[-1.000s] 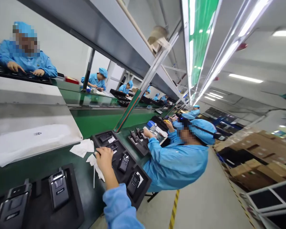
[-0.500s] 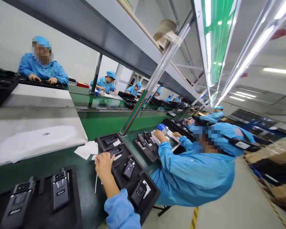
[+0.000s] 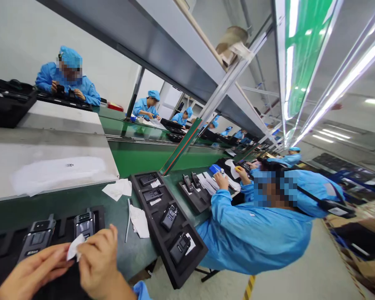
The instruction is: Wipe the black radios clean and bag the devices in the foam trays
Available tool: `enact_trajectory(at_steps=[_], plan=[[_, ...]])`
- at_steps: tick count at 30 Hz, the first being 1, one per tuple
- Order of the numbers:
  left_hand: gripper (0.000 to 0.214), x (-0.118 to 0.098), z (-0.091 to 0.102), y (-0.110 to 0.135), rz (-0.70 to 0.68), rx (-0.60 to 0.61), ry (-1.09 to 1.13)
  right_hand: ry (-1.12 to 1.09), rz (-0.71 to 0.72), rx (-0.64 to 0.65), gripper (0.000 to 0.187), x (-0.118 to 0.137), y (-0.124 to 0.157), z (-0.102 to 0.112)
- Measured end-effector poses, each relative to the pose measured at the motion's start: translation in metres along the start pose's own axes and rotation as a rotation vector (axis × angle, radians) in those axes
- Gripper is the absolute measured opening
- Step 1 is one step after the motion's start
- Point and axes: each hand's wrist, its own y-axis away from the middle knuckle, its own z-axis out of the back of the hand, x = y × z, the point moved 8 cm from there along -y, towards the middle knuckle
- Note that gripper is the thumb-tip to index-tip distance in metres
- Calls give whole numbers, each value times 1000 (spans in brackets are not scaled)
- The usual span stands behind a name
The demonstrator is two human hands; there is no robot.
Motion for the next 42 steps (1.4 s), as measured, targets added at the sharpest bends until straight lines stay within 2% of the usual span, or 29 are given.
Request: enact_trajectory(at_steps=[2,4,6,9,11,13,19,24,26,28,31,34,37,39,42], plan=[[63,5,-29,-2,66,118,48,40,56,69,21,13,8,-8],[63,7,-41,-1,134,139,81,21,31,124,22,1,11,-1],[66,8,-38,0,187,95,92,72,-77,121,25,-36,10,20],[71,7,-27,0,212,48,93,322,-380,5,27,-114,6,66],[72,7,-28,0,219,51,89,389,-466,3,26,-151,2,81],[72,6,-36,1,229,74,84,412,-502,33,26,-173,-3,83],[69,-3,-56,5,193,144,81,334,-579,74,17,-189,-10,68],[76,0,-55,3,213,147,107,103,-683,-8,16,-208,-14,85],[77,2,-53,1,223,132,115,-38,-718,-38,23,-212,-16,94],[80,4,-53,-2,233,127,113,-190,-739,-46,29,-208,-19,101],[88,3,-58,-6,226,155,101,-389,-741,-11,31,-188,-23,103],[89,-2,-66,-6,200,165,85,-518,-716,65,31,-156,-26,94],[80,-8,-73,-1,169,167,84,-573,-661,146,29,-117,-28,75],[73,-11,-76,4,143,187,88,-534,-567,205,22,-86,-30,61],[64,-16,-77,11,79,231,71,-334,-244,317,13,-34,-33,41]])
